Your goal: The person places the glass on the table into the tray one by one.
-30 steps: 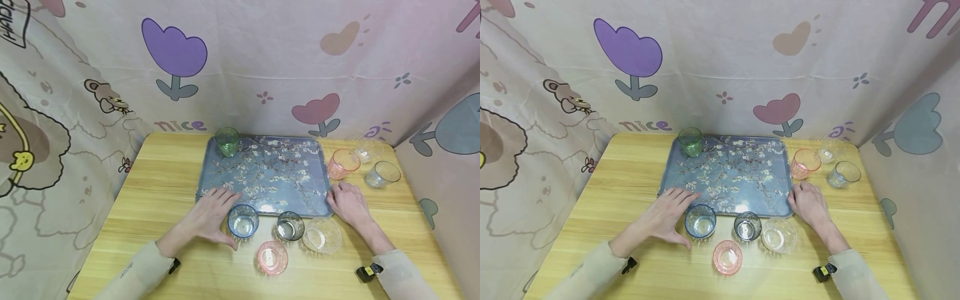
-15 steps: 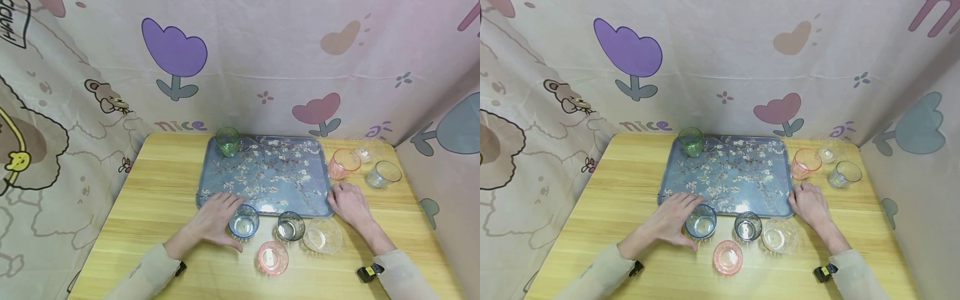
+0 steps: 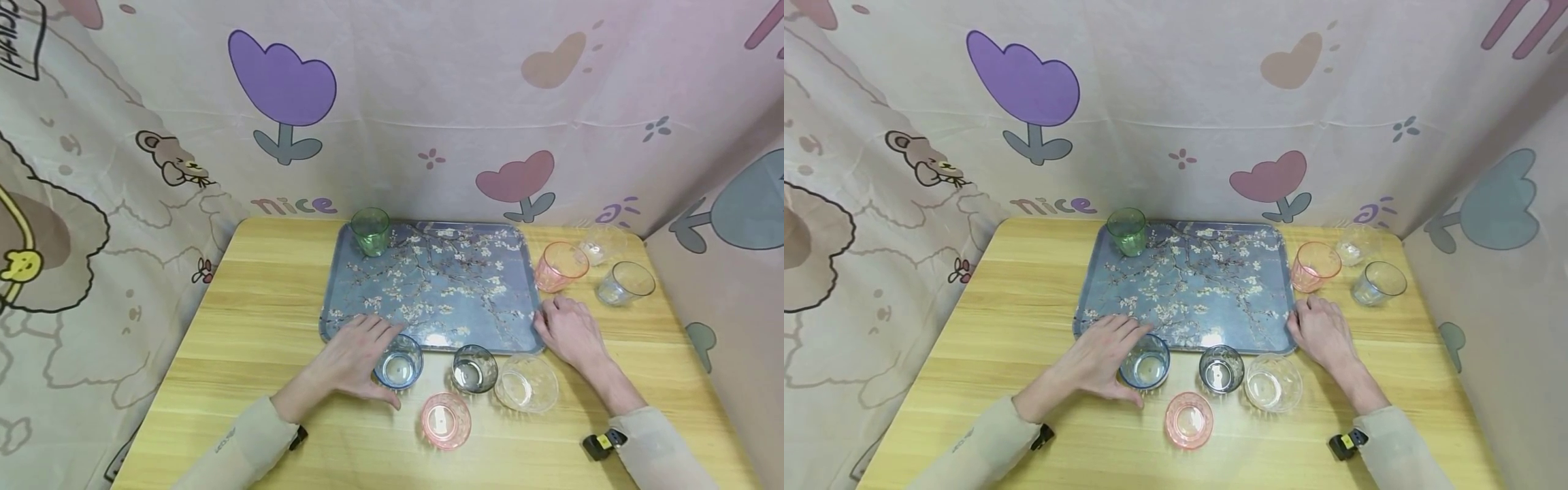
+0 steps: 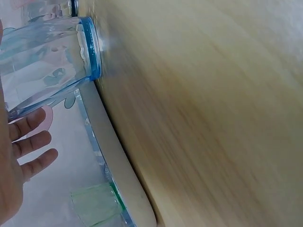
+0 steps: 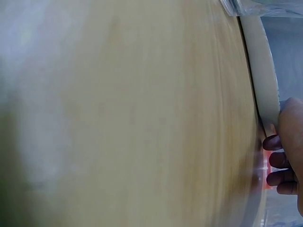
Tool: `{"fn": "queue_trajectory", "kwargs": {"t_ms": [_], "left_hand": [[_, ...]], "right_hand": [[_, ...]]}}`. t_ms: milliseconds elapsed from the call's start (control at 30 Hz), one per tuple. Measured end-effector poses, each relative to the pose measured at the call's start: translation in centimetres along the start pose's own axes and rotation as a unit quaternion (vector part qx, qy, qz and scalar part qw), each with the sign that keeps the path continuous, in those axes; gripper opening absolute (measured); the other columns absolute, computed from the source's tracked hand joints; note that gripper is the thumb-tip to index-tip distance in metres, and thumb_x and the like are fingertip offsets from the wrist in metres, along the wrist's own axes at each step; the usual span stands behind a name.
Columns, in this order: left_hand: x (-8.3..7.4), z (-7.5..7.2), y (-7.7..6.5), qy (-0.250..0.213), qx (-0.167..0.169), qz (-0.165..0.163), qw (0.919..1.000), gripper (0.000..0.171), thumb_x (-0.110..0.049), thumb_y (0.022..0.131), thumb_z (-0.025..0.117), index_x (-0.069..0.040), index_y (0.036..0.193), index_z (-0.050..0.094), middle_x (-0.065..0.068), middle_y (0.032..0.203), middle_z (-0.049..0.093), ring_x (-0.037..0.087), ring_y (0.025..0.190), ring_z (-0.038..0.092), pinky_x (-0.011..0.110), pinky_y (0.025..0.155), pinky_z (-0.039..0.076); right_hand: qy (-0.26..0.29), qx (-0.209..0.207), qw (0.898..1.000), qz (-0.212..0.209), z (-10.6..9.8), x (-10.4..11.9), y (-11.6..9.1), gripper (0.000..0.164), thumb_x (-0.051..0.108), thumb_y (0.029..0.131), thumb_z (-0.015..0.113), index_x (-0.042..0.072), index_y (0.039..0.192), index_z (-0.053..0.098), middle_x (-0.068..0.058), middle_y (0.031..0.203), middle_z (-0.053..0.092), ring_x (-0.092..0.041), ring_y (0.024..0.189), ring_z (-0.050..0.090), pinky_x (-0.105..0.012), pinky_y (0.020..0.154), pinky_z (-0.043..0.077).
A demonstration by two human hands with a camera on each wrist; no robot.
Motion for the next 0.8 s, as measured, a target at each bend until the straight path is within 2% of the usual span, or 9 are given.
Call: {"fn": "queue_trajectory", "kwargs": {"t_ms": [367,533,800], "left_hand": [[-0.14,0.52,0.15,0.023,0.008,0.006,0.9997,0.122,-0.105,0.061,0.056,-0.009,0.137,0.063,0.003,0.120,0.072,0.019,0.108,0.065,0.035,0.092,0.054],[-0.21,0.58,0.15,0.019,0.003,0.008,0.9998,0.119,-0.102,0.066,0.056,-0.008,0.136,0.063,0.004,0.119,0.072,0.019,0.107,0.065,0.035,0.093,0.053],[-0.35,0.62,0.23,0.030,0.012,0.005,0.9995,0.112,-0.099,0.073,0.053,-0.008,0.137,0.063,0.003,0.120,0.073,0.019,0.109,0.065,0.037,0.097,0.053]], "right_hand": [[-0.002,0.002,1.000,-0.003,0.01,0.05,0.03,0.022,0.021,0.097,0.060,0.004,0.082,0.062,-0.013,0.077,0.060,-0.038,0.077,0.061,-0.054,0.075,0.048],[-0.002,0.000,1.000,-0.003,-0.04,0.07,0.03,0.022,0.021,0.097,0.060,0.005,0.082,0.062,-0.013,0.077,0.059,-0.038,0.076,0.061,-0.053,0.075,0.047],[0.000,0.005,1.000,0.002,-0.02,0.05,0.00,0.022,0.021,0.097,0.060,0.005,0.082,0.062,-0.011,0.077,0.059,-0.037,0.077,0.061,-0.053,0.076,0.047]]}}
Point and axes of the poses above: each hand's wrist, its own y-axis towards the middle knuckle, its own z-axis out of the palm, x = y × z, the point moved 6 cm from there along y, towards the middle knuckle
